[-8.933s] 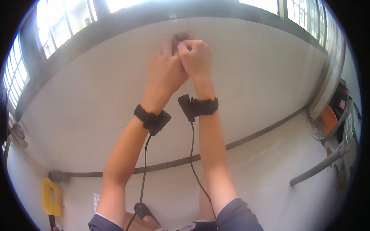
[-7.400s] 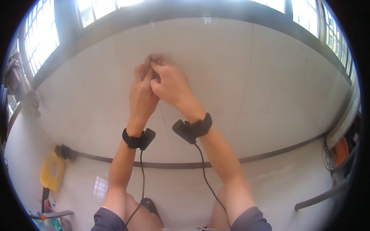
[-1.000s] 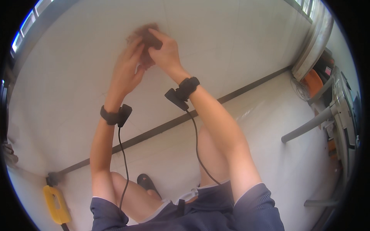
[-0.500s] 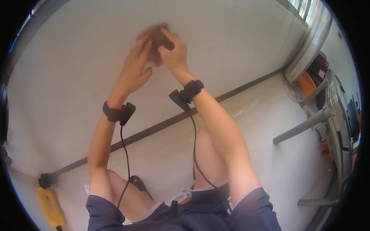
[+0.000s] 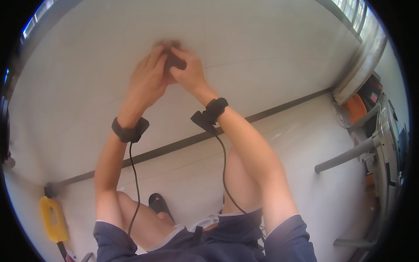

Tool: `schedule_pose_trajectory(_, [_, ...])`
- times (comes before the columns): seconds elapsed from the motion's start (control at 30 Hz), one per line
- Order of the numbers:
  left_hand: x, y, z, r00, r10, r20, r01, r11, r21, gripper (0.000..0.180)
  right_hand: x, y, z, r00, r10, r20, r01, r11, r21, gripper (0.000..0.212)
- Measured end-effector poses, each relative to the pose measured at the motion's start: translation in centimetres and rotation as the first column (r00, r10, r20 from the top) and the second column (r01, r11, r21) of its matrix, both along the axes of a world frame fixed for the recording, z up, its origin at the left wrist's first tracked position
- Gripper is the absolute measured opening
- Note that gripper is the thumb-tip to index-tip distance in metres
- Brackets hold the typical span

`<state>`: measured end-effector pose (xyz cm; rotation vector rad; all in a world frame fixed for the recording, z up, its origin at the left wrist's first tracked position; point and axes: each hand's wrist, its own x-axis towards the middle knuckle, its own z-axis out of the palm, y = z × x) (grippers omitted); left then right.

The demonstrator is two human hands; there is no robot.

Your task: Sanding the underside of a white overhead surface using sandpaper.

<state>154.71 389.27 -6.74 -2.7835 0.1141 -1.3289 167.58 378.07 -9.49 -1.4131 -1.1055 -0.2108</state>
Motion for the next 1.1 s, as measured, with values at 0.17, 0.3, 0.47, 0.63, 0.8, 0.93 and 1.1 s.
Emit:
schedule_pose_trajectory(0.17, [-2.6, 0.2, 1.8, 0.991, 0.128, 0.032, -0.13, 0.991, 0.043, 0.047, -2.2, 2.2, 1.5, 0.995, 0.082, 0.06, -0.088, 0.989, 0.116, 0.061])
schedule_pose_trajectory(0.3, [-3.3, 0.4, 3.3, 0.977, 0.213, 0.021, -0.214, 0.972, 0.093, 0.049, -3.1, 3.6, 3.3, 0.991, 0.132, 0.033, -0.133, 0.99, 0.042, 0.065])
schedule_pose_trajectory(0.47, [-4.7, 0.8, 4.8, 0.957, 0.288, -0.04, -0.287, 0.957, 0.035, 0.064, -5.1, 4.3, 4.7, 0.984, 0.149, 0.102, -0.162, 0.978, 0.132, 0.062])
schedule_pose_trajectory(0.63, [-5.6, -0.8, 3.4, 0.892, 0.452, 0.009, -0.447, 0.878, 0.17, 0.065, -6.0, 3.9, 5.3, 0.862, 0.478, -0.17, -0.449, 0.875, 0.182, 0.059])
schedule_pose_trajectory(0.8, [-5.9, -0.5, 3.1, 0.892, 0.451, -0.037, -0.449, 0.891, 0.067, 0.067, -5.5, 3.4, 5.2, 0.826, 0.518, -0.223, -0.511, 0.855, 0.091, 0.061])
schedule_pose_trajectory(0.93, [-6.1, 0.2, 2.8, 0.933, 0.354, 0.067, -0.358, 0.932, 0.06, 0.07, -6.7, 3.6, 5.4, 0.84, 0.507, -0.192, -0.481, 0.861, 0.167, 0.055])
schedule_pose_trajectory(1.1, [-5.2, 0.2, -2.7, 0.943, 0.329, 0.051, -0.33, 0.944, 0.007, 0.064, -6.8, 3.4, 4.4, 0.957, 0.158, -0.242, -0.21, 0.955, -0.208, 0.049])
